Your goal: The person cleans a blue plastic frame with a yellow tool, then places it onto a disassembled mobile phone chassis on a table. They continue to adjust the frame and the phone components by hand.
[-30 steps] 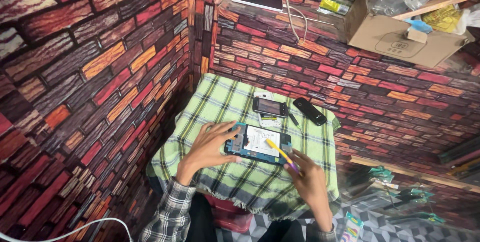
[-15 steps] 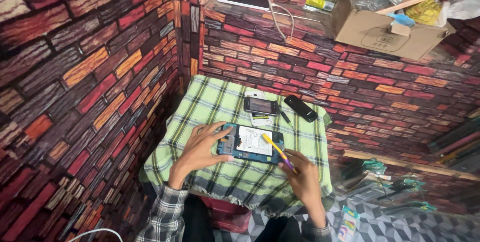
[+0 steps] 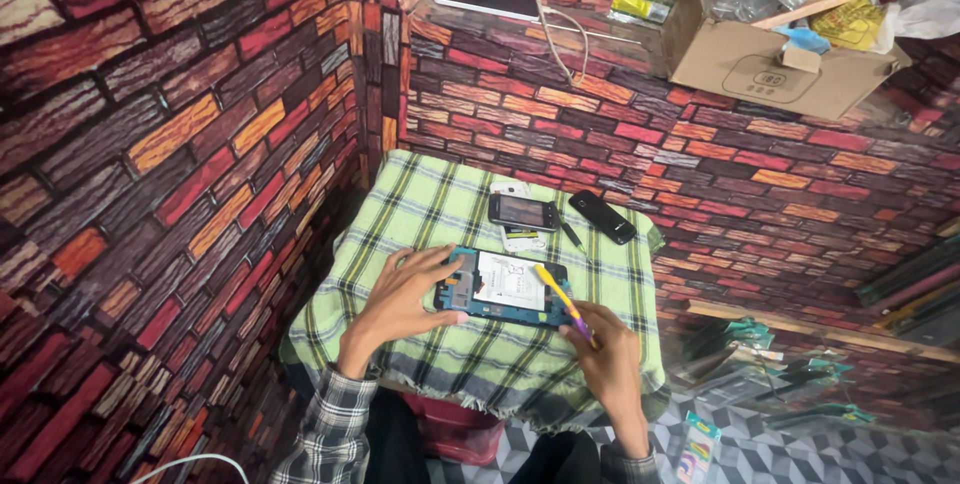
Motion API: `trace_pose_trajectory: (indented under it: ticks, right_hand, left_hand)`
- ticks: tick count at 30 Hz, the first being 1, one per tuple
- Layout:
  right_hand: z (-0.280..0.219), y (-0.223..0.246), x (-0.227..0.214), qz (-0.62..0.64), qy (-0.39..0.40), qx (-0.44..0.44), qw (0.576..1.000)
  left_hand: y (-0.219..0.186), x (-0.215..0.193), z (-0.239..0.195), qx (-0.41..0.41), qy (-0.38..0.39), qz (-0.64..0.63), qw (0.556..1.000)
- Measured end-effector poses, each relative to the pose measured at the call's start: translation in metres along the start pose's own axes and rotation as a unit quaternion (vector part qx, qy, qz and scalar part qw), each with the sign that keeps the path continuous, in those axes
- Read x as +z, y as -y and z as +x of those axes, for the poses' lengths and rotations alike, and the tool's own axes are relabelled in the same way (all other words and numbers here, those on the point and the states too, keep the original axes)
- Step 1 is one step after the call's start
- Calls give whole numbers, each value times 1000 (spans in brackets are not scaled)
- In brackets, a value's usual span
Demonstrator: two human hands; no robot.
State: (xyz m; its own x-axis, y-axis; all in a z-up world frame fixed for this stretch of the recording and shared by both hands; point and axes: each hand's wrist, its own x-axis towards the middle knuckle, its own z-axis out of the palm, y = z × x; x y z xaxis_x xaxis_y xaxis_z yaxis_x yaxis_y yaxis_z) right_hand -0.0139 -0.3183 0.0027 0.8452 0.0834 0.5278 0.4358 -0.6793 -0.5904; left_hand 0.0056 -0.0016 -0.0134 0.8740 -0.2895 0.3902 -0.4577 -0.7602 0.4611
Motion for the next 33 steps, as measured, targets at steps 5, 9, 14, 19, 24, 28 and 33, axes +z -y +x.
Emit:
trace_pose_trajectory:
  ticks: [5, 9, 14, 19, 24, 28, 33]
  right_hand:
    - [-2, -2, 3, -14, -9, 16, 1000]
    - [-3, -3, 4, -12, -3, 30, 999]
    - [-4, -1, 5, -8, -20, 4, 1000]
    - [-5, -1, 8, 0, -26, -6, 1000]
    - [-6, -4, 11, -43, -7, -13, 999]
    - [-6, -3, 12, -60, -10, -34, 998]
    - [-8, -4, 10, -18, 17, 13, 1000]
  left_hand:
    - [0, 5, -1, 7, -15, 17, 1000]
    - [-1, 6, 0, 8, -10, 34, 999]
    - [-4, 1, -1, 17, -15, 38, 999]
    - [-9, -4, -1, 23, -32, 32, 999]
    - [-11, -3, -1, 6, -45, 15, 999]
    - [-11, -2, 1, 4, -50, 26, 998]
    - [-9, -1, 1, 13, -36, 33, 999]
